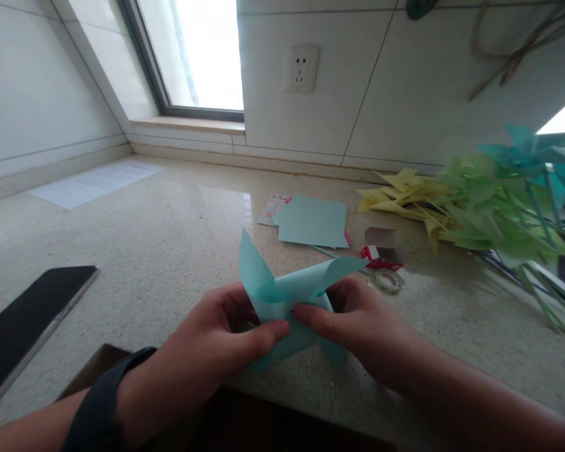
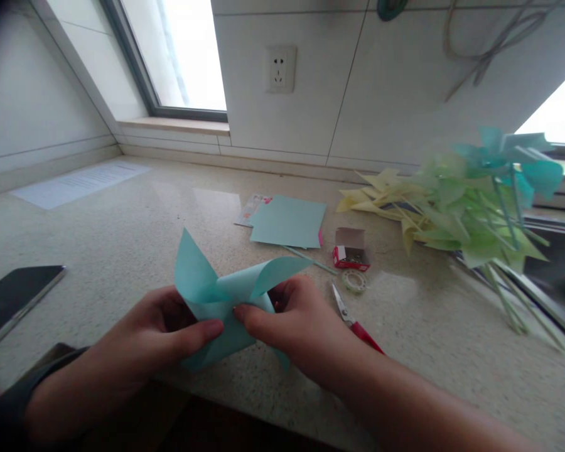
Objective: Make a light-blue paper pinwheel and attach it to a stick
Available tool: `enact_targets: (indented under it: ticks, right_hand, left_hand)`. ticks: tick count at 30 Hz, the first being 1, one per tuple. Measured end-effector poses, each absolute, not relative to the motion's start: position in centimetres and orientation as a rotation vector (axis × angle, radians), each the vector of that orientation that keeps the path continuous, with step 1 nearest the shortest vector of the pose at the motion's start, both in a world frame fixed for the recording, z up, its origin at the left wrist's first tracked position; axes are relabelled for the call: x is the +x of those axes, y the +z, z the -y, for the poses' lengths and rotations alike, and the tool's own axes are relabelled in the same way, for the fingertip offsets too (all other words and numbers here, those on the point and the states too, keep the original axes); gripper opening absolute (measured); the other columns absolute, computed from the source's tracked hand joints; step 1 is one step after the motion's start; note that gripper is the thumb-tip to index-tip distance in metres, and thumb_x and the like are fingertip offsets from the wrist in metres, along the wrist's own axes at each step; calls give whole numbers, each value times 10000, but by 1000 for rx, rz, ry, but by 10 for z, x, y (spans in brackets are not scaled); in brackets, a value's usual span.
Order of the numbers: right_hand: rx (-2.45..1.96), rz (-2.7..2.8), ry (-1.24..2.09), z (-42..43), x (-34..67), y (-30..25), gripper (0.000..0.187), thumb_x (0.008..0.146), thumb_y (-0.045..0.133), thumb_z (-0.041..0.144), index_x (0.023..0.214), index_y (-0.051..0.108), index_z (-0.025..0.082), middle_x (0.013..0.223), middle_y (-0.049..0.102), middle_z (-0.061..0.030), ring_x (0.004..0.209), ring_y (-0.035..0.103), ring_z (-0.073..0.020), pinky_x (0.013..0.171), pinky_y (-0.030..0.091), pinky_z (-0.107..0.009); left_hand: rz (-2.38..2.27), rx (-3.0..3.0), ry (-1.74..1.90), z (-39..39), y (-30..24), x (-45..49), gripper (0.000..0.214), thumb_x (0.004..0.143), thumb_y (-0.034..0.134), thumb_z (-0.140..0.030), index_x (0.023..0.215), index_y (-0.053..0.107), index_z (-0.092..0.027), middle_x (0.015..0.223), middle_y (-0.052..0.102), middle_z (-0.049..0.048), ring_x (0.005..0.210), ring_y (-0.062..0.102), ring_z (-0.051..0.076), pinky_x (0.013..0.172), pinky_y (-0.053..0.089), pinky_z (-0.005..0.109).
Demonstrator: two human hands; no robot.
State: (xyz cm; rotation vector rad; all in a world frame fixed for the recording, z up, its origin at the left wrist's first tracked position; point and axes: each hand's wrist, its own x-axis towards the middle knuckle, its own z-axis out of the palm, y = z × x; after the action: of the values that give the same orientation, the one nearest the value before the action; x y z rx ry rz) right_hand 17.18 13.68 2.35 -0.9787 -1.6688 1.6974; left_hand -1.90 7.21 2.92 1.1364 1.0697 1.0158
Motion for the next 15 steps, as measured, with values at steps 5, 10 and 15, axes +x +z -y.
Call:
enact_targets:
  ticks: [5, 10, 15]
  right_hand:
    - [-913, 1687, 1657, -136, 169, 23, 97, 755, 731, 288, 808, 725, 207, 837, 737, -32, 759, 645, -184, 687, 537, -300]
    - [-929, 1716, 1585, -138, 170, 23, 101, 747, 733, 287, 785, 702, 199, 779, 709, -21, 702, 620, -165, 636, 512, -281]
    - [-931, 1675, 1586, -145, 175, 23, 152, 743, 747, 335, 788, 692, 201, 785, 716, -27, 723, 645, -181, 672, 530, -308]
  left_hand:
    - [-1050, 1192, 996, -74, 27, -21, 189, 852, 778, -344, 994, 755, -221, 927, 772, 8, 900, 695, 184, 807, 536, 275]
    - [-1147, 1416, 844, -79, 38, -27, 248, 880, 735, -367, 1088, 755, -234, 1082, 769, 42, 1021, 686, 233, 907, 527, 338]
    - [-1077, 1661, 839, -97, 48, -22, 231, 895, 696, -292, 1109, 761, -235, 1111, 763, 40, 1083, 659, 252, 1048, 457, 421]
